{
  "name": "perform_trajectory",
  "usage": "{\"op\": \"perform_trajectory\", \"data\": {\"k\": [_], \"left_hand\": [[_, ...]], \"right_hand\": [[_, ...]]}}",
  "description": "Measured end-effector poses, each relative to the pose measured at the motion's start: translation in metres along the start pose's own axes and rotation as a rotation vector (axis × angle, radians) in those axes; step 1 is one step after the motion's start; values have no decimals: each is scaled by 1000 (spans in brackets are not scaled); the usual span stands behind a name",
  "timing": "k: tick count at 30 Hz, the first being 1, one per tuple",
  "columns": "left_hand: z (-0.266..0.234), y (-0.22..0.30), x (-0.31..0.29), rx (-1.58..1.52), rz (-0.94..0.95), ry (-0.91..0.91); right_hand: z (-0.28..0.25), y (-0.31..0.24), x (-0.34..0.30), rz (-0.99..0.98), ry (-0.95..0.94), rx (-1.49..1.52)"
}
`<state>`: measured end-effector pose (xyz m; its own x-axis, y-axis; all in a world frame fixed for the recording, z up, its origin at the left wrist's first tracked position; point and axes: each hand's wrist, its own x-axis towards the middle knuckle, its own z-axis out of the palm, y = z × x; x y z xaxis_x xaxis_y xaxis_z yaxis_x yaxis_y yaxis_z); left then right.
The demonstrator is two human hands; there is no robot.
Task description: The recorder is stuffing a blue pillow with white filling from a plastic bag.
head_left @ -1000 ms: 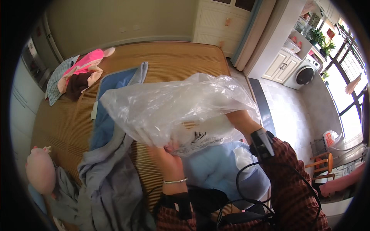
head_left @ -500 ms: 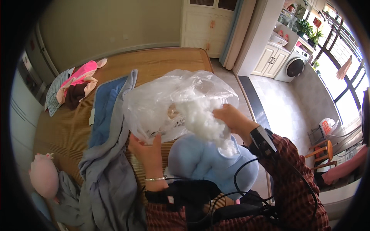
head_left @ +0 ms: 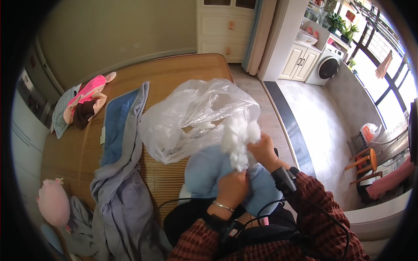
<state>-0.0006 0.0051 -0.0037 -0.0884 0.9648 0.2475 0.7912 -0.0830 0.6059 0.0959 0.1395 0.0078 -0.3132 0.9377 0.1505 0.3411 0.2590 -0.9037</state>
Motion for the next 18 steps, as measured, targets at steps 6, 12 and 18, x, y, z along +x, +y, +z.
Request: {"op": "perform_trajectory", "data": {"k": [6, 12, 18], "left_hand": [[4, -17, -7, -115, 172, 330], [-37, -4, 2, -85, 249, 376], [-79, -15, 54, -69, 529, 454]], "right_hand": [[-6, -8, -34, -717, -253, -405], [-16, -69, -50, -651, -358, -200], [-31, -124, -8, -798, -149, -387]]}}
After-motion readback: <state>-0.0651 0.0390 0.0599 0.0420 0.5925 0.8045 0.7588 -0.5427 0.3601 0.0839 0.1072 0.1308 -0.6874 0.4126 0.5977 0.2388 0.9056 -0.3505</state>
